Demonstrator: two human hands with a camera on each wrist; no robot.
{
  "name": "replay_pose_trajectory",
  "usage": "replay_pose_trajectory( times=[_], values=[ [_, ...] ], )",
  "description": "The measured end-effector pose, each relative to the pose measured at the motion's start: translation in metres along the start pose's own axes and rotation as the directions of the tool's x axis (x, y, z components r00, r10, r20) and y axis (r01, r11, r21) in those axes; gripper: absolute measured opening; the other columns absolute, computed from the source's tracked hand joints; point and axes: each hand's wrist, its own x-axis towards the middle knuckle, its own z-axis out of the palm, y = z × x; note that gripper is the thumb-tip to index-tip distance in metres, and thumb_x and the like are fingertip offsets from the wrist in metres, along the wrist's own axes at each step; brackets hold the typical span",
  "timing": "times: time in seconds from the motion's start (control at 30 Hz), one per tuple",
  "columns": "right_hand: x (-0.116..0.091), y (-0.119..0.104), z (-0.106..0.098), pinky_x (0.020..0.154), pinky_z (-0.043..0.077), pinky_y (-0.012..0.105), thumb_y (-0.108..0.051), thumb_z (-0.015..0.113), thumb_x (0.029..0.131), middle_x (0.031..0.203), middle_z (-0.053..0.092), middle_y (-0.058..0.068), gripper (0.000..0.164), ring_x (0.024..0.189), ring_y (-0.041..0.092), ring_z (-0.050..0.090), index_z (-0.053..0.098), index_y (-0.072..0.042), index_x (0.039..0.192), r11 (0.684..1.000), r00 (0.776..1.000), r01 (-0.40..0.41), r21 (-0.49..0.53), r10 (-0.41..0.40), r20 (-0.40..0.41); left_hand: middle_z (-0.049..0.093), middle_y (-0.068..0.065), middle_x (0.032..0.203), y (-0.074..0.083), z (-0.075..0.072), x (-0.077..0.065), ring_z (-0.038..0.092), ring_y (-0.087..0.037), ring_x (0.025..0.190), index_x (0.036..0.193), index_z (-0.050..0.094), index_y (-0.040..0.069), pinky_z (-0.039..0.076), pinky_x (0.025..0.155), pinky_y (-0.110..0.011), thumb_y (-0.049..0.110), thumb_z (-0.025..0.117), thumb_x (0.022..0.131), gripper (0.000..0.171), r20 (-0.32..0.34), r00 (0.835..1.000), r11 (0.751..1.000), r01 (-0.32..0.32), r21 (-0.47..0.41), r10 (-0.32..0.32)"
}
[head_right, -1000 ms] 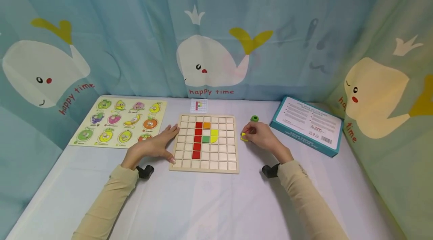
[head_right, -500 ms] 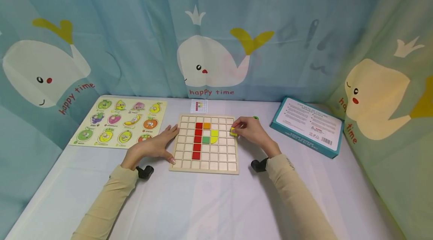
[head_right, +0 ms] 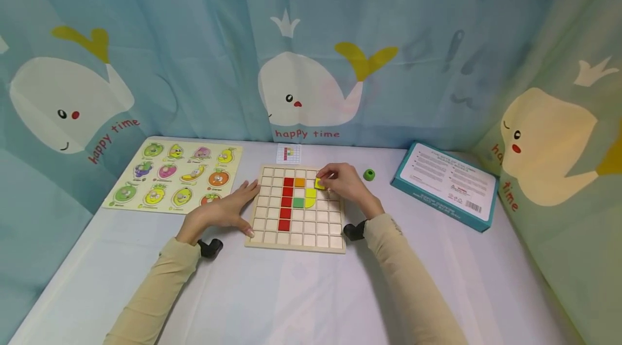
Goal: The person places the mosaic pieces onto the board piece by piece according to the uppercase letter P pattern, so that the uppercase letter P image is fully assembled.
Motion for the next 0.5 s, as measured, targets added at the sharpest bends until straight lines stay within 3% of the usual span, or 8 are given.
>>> replay_pose_trajectory(
  times=[0.5],
  values=[
    [0.010,-0.004,0.015,0.082,0.058,0.040,-0.010,0.071,0.096,0.105,0.074,0.013,0.013,0.089,0.025,0.071,0.078,-0.006,0.106,0.998,0.999,0.047,-0.049,-0.046,0.010,-0.001,-0.017,0.173,0.001,0.003,0.002,-0.007,-0.038,0.160,0.163,0.012,-0.003,0.009,0.128,-0.056,0.022,0.091,0.078,0.119,0.008,1.000,1.000,-0.020,-0.007,0.020]
  ],
)
